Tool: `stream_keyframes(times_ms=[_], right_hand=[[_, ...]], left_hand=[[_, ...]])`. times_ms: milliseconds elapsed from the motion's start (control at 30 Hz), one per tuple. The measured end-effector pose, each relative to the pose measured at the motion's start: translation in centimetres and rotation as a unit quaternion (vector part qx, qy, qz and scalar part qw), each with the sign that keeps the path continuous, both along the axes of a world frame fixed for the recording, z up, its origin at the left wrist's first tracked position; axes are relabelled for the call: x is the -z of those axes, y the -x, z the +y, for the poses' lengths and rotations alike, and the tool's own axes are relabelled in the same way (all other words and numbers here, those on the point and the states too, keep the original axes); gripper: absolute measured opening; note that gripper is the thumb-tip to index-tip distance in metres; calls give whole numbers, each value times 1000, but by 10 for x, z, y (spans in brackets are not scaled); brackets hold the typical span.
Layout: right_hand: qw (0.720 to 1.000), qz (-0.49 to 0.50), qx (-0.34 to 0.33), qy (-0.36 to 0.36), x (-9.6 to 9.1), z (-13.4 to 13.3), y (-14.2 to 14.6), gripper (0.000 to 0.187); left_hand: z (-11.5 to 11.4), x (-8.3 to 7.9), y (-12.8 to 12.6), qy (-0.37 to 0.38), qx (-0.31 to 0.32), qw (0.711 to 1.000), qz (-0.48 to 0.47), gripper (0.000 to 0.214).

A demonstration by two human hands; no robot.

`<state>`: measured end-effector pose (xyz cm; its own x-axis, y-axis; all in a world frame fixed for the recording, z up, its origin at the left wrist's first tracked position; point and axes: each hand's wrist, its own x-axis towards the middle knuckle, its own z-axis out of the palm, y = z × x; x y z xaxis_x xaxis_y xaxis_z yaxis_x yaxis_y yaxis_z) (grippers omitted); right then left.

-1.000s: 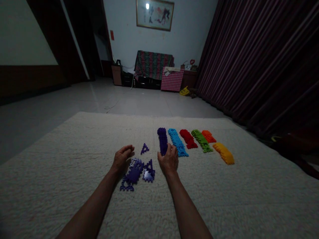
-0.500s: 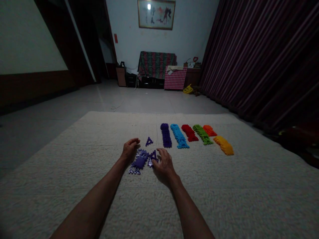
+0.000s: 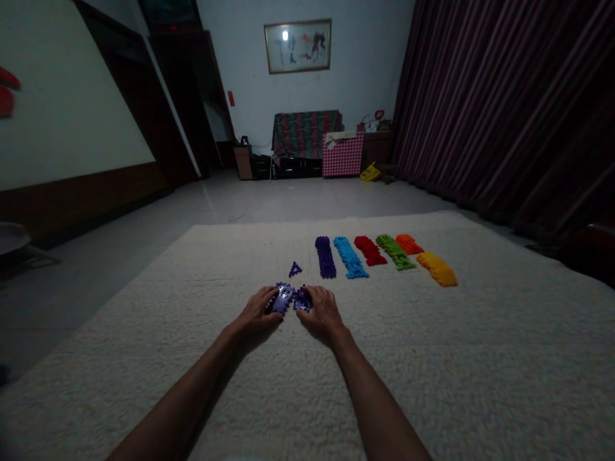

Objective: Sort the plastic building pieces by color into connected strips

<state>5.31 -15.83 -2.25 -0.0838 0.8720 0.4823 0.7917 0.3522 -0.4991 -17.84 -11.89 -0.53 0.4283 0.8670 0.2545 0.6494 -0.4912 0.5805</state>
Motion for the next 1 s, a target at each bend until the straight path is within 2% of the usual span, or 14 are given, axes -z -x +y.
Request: stream_keyframes(times_ms=[67, 167, 333, 467, 567, 667, 733, 900, 1000], right_hand=[[1000, 2, 1, -6, 1, 0, 0, 50], [1000, 6, 5, -12, 1, 2, -1, 49], [1000, 16, 13, -17, 1, 4, -2, 49], [999, 30, 19, -20, 1, 6, -3, 50], [999, 31, 19, -6, 1, 7, -3, 49], [999, 31, 18, 4, 1, 9, -3, 48], [999, 33, 19, 4, 2, 10, -4, 48], [999, 44, 22, -6, 8, 12, -6, 51], [998, 66, 17, -12, 11, 15, -9, 51]], left_hand=[[4, 4, -9, -11, 5, 999, 41, 62], [11, 11, -19, -31, 3, 998, 50, 57], [28, 20, -35, -61, -13, 998, 11, 51], [40, 21, -47, -88, -27, 995, -40, 49], [42, 19, -52, -112, -7, 993, -33, 48], [37, 17, -54, -114, 55, 991, 33, 49], [34, 17, -54, -111, 72, 989, 67, 45], [34, 16, -55, -125, 33, 988, 82, 29], [37, 18, -56, -133, 18, 989, 68, 28]])
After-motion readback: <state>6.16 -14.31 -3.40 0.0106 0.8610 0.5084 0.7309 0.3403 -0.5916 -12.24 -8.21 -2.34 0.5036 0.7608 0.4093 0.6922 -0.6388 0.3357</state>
